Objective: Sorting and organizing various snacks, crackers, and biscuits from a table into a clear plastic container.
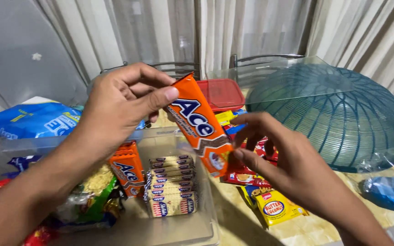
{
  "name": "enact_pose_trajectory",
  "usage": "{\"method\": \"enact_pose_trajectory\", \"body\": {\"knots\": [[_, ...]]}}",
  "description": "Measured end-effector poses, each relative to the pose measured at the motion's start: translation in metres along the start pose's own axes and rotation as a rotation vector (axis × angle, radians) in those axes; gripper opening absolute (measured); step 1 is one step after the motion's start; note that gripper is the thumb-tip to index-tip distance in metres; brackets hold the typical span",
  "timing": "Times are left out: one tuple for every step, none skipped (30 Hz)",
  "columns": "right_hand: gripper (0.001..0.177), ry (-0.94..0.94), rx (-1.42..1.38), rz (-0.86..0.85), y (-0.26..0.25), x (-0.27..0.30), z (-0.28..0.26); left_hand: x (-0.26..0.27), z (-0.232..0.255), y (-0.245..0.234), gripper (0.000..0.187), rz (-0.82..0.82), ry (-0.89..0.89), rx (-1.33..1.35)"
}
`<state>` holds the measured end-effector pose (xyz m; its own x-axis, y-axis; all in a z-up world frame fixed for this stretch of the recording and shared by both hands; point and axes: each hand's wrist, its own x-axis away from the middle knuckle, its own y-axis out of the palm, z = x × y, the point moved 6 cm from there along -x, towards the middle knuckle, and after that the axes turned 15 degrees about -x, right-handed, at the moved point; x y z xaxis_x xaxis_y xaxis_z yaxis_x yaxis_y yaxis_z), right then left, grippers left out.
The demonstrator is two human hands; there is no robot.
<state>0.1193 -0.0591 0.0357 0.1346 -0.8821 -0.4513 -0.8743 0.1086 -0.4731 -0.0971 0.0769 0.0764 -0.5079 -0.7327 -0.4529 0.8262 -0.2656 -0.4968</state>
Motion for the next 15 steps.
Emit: {"method": "enact_pose_trajectory", "body": {"knots": [[0.043, -0.003, -0.001, -0.006, 0.003, -0.006, -0.007, 0.002, -0.001, -0.005, 0.021, 0.006, -0.003, -0.001], [0.042, -0.051, 0.028, 0.009, 0.004, -0.012, -0.016, 0.005, -0.002, -0.01, 0.02, 0.008, -0.001, 0.025], [0.042, -0.1, 0.056, 0.024, 0.006, -0.018, -0.025, 0.008, -0.003, -0.014, 0.02, 0.011, 0.001, 0.05], [0.042, -0.104, 0.054, 0.018, 0.012, -0.024, -0.032, 0.011, -0.005, -0.019, 0.02, 0.018, -0.002, 0.048], [0.047, -0.167, 0.023, 0.041, 0.016, -0.03, -0.043, 0.013, -0.003, -0.023, 0.02, 0.016, 0.056, 0.011], [0.052, -0.229, -0.007, 0.064, 0.019, -0.036, -0.054, 0.016, -0.001, -0.028, 0.019, 0.014, 0.114, -0.026], [0.052, -0.236, -0.01, 0.058, 0.026, -0.041, -0.057, 0.022, 0.004, -0.032, 0.019, 0.023, 0.113, -0.031], [0.051, -0.193, -0.07, 0.052, 0.032, -0.046, -0.056, 0.028, 0.01, -0.035, 0.018, 0.031, 0.116, -0.137], [0.051, -0.146, -0.13, 0.044, 0.039, -0.051, -0.056, 0.034, 0.014, -0.038, 0.018, 0.037, 0.115, -0.243], [0.051, -0.149, -0.133, 0.037, 0.046, -0.056, -0.056, 0.038, 0.013, -0.04, 0.018, 0.044, 0.11, -0.246], [0.041, -0.189, -0.069, 0.029, 0.054, -0.059, -0.058, 0.043, 0.008, -0.041, 0.018, 0.025, 0.041, -0.191], [0.032, -0.229, -0.006, 0.022, 0.062, -0.063, -0.059, 0.047, 0.002, -0.042, 0.019, 0.006, -0.029, -0.135], [0.032, -0.231, -0.011, 0.013, 0.068, -0.064, -0.06, 0.051, 0.0, -0.046, 0.019, 0.013, -0.036, -0.138], [0.029, -0.226, -0.062, -0.013, 0.075, -0.066, -0.06, 0.055, 0.0, -0.049, 0.019, 0.003, -0.015, -0.165], [0.026, -0.221, -0.112, -0.038, 0.081, -0.067, -0.06, 0.059, 0.001, -0.051, 0.019, -0.008, 0.006, -0.191]]}}
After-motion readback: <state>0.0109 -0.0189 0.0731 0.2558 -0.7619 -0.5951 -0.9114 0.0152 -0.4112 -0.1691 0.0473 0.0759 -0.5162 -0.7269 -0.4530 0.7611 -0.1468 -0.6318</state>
